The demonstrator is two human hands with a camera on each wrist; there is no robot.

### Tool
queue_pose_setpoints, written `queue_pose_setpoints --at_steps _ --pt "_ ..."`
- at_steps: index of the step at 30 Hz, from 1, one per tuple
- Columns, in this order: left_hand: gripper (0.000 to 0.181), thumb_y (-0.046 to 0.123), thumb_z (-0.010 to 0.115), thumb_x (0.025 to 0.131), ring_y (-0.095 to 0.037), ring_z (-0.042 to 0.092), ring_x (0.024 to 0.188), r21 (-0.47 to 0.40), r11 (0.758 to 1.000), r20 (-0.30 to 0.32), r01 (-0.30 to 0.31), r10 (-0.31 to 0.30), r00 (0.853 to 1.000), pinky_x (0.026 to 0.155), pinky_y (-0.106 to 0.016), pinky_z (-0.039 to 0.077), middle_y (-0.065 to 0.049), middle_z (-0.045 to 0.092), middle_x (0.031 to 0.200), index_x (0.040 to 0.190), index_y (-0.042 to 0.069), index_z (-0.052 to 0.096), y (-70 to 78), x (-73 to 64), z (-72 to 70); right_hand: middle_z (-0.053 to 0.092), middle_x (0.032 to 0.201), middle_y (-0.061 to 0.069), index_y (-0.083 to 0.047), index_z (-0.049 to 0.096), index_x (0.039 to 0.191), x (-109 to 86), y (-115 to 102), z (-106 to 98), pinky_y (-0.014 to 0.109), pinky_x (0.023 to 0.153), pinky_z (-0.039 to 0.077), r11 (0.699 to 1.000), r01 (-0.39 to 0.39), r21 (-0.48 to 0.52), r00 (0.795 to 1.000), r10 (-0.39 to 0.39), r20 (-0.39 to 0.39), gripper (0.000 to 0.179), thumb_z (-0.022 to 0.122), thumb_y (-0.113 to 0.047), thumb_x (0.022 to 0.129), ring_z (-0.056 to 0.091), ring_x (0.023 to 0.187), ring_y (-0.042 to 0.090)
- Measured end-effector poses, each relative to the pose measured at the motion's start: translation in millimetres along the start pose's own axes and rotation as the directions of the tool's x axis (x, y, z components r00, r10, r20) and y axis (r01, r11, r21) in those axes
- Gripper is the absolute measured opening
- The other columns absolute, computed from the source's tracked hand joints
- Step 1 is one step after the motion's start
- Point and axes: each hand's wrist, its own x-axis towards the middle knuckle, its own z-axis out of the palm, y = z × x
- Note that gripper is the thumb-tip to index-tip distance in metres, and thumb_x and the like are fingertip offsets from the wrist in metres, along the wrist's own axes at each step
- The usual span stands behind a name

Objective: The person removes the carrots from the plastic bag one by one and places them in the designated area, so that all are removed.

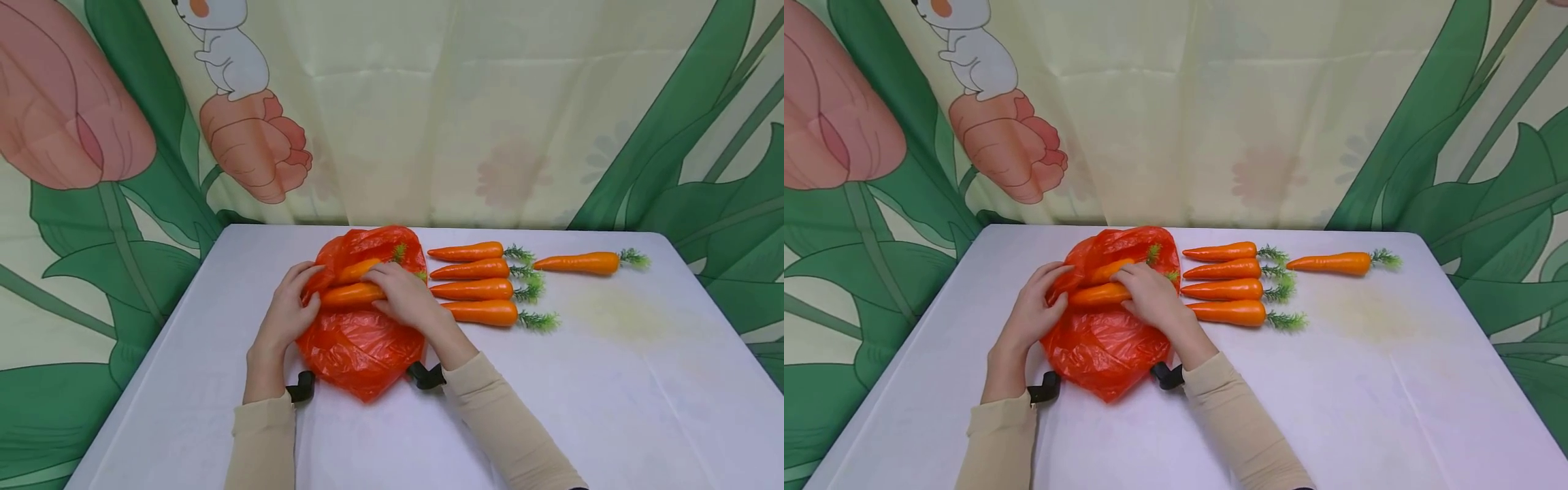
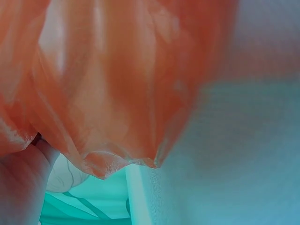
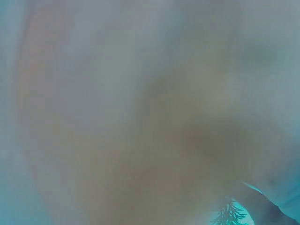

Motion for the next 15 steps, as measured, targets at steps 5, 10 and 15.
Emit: queue_pose_setpoints --at_steps 5,10,15 --pt "0.047 0.001 0.056 0.095 -0.034 0.041 0.136 0.007 1.0 0.006 0.014 -0.014 1.0 0.111 -0.054 0.037 -0.012 0.041 0.15 0.142 0.004 0.055 1.0 0.3 0.8 0.06 0.133 0.006 -0.011 0.063 0.132 -4.8 5.3 -11.7 0.039 0.108 0.043 1.0 -0.011 -0.011 1.0 0.011 -0.006 0.046 0.078 -0.015 0.089 0.051 0.126 0.026" --pt "0.047 0.001 0.057 0.094 -0.033 0.041 0.136 0.002 1.0 0.001 0.015 -0.015 1.0 0.111 -0.053 0.038 -0.013 0.042 0.149 0.141 0.004 0.055 0.9 -0.8 0.7 0.059 0.134 0.008 -0.009 0.063 0.132 -11.2 10.2 -25.5 0.042 0.109 0.041 0.999 -0.032 -0.007 0.999 0.032 -0.009 0.046 0.078 -0.012 0.089 0.051 0.128 0.027" --pt "0.047 0.0 0.056 0.095 -0.034 0.041 0.135 0.0 1.0 -0.004 0.02 -0.02 1.0 0.11 -0.054 0.038 -0.013 0.041 0.15 0.142 0.004 0.055 0.7 -0.6 0.9 0.059 0.135 0.007 -0.01 0.064 0.133 -18.7 14.3 -38.0 0.044 0.109 0.042 0.999 -0.053 0.011 0.998 0.053 -0.025 0.047 0.078 -0.01 0.088 0.05 0.128 0.027"
